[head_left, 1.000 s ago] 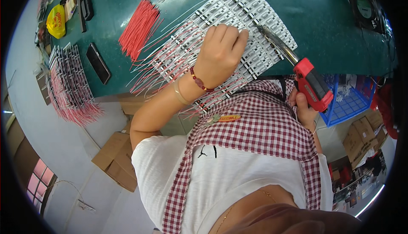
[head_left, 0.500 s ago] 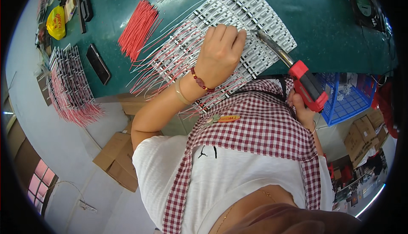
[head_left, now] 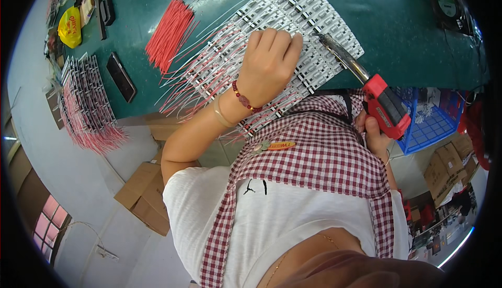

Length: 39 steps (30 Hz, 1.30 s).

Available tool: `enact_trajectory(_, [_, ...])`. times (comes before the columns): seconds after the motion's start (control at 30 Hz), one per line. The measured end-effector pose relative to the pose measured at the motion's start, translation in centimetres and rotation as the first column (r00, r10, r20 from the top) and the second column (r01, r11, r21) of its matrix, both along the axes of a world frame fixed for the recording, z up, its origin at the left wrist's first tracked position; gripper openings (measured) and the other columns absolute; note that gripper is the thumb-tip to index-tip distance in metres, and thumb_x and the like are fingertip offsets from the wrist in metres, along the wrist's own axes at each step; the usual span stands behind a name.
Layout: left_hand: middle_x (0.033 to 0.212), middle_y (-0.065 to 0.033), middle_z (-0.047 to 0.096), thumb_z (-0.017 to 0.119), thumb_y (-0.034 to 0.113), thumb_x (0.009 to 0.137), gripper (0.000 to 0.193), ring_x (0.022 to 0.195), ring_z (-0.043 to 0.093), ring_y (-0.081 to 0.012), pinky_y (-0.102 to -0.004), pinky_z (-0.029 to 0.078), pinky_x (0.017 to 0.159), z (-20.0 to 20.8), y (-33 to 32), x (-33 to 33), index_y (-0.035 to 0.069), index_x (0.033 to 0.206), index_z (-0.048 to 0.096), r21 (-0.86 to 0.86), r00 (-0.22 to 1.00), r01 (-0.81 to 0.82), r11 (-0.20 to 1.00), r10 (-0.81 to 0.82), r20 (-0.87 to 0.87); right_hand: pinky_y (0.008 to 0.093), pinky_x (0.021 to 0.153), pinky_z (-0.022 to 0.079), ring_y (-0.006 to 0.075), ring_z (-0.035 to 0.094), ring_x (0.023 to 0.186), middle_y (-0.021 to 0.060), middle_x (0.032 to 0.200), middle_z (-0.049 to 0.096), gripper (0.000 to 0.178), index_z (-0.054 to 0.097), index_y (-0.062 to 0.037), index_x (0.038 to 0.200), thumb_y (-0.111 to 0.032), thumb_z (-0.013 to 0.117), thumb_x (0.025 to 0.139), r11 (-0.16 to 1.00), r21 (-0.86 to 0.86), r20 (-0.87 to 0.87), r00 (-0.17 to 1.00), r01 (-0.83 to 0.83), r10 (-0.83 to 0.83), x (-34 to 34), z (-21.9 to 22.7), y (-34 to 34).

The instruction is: The person uses a soldering iron to attach red and white wires to a grid of electronic components on a green workbench. They repeatedly pick up individual wires, place them onto the component grid, and apply the soldering iron to secure the connections.

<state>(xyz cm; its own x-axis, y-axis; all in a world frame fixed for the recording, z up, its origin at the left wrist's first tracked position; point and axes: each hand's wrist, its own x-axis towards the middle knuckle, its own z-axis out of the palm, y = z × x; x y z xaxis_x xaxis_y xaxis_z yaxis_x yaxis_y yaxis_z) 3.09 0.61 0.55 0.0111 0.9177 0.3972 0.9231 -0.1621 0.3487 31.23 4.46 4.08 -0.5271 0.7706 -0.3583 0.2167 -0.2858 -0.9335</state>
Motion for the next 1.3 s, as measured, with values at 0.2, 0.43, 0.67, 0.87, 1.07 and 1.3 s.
enact_trajectory(0.2, [0.077, -0.0055, 0.049, 0.058, 0.001, 0.071, 0.03, 0.071, 0.048, -0.0208, -0.0333, 0.038, 0.064, -0.2, -0.2, 0.7, 0.001, 0.1, 0.064, -0.035, 0.997, 0.034, 0.999, -0.032, 0.074, 0.025, 0.057, 0.04, 0.0111, 0.049, 0.059, 0.0049, 0.069, 0.054, 0.033, 0.052, 0.0027, 0.108, -0.024, 0.06, 0.091, 0.999, -0.028, 0.036, 0.999, -0.017, 0.018, 1.2, -0.8, -0.4])
enact_trajectory(0.43, [0.076, -0.006, 0.048, 0.058, -0.001, 0.071, 0.029, 0.07, 0.048, -0.0214, -0.0338, 0.038, 0.063, -0.6, -0.1, 1.0, 0.001, 0.099, 0.064, -0.044, 0.998, 0.007, 0.999, -0.004, 0.067, 0.0248, 0.06, 0.042, 0.0104, 0.051, 0.064, 0.0022, 0.071, 0.055, 0.013, 0.058, -0.0008, 0.085, -0.013, 0.059, 0.09, 0.998, 0.039, 0.141, 0.989, -0.04, 0.034, 1.9, -1.5, -0.8])
enact_trajectory(0.67, [0.076, -0.0059, 0.049, 0.059, 0.0, 0.072, 0.025, 0.071, 0.048, -0.0215, -0.0337, 0.038, 0.063, -0.6, -0.1, 1.1, 0.001, 0.097, 0.064, -0.06, 0.999, -0.005, 0.998, 0.008, 0.042, 0.0248, 0.058, 0.041, 0.0109, 0.051, 0.062, 0.0029, 0.07, 0.054, 0.02, 0.056, -0.0005, 0.088, -0.02, 0.058, 0.091, 0.999, -0.034, -0.013, 1.0, -0.021, 0.021, 1.4, -0.8, -0.4])
enact_trajectory(0.87, [0.078, -0.0055, 0.05, 0.06, 0.001, 0.072, 0.025, 0.072, 0.049, -0.0216, -0.0338, 0.039, 0.065, -0.4, 0.0, 0.9, 0.001, 0.097, 0.064, -0.076, 1.0, -0.005, 0.997, 0.006, 0.013, 0.0255, 0.056, 0.039, 0.0111, 0.047, 0.058, 0.0053, 0.07, 0.053, 0.052, 0.046, 0.0055, 0.125, -0.031, 0.06, 0.091, 0.999, 0.004, 0.018, 0.999, -0.045, 0.045, 1.9, -1.3, -0.6])
enact_trajectory(1.07, [0.077, -0.0057, 0.049, 0.059, 0.001, 0.071, 0.03, 0.073, 0.049, -0.0219, -0.0334, 0.038, 0.064, 0.0, -0.4, 1.4, -0.001, 0.1, 0.063, 0.019, 0.998, 0.049, 0.999, -0.05, 0.048, 0.0251, 0.055, 0.038, 0.0117, 0.047, 0.058, 0.0055, 0.07, 0.052, 0.052, 0.045, 0.0048, 0.125, -0.032, 0.061, 0.091, 1.0, -0.005, 0.023, 1.0, -0.021, 0.021, 2.2, -1.3, -0.9])
enact_trajectory(1.3, [0.077, -0.0061, 0.048, 0.059, 0.001, 0.071, 0.029, 0.071, 0.048, -0.0216, -0.0339, 0.038, 0.064, -0.6, -0.5, 2.0, 0.0, 0.1, 0.063, -0.044, 0.997, 0.036, 0.998, -0.033, 0.064, 0.0254, 0.064, 0.045, 0.0105, 0.054, 0.07, 0.0038, 0.079, 0.059, 0.018, 0.06, -0.0003, 0.096, -0.018, 0.062, 0.09, 0.997, -0.057, 0.088, 0.995, -0.046, 0.051, 3.8, -1.8, -1.1])
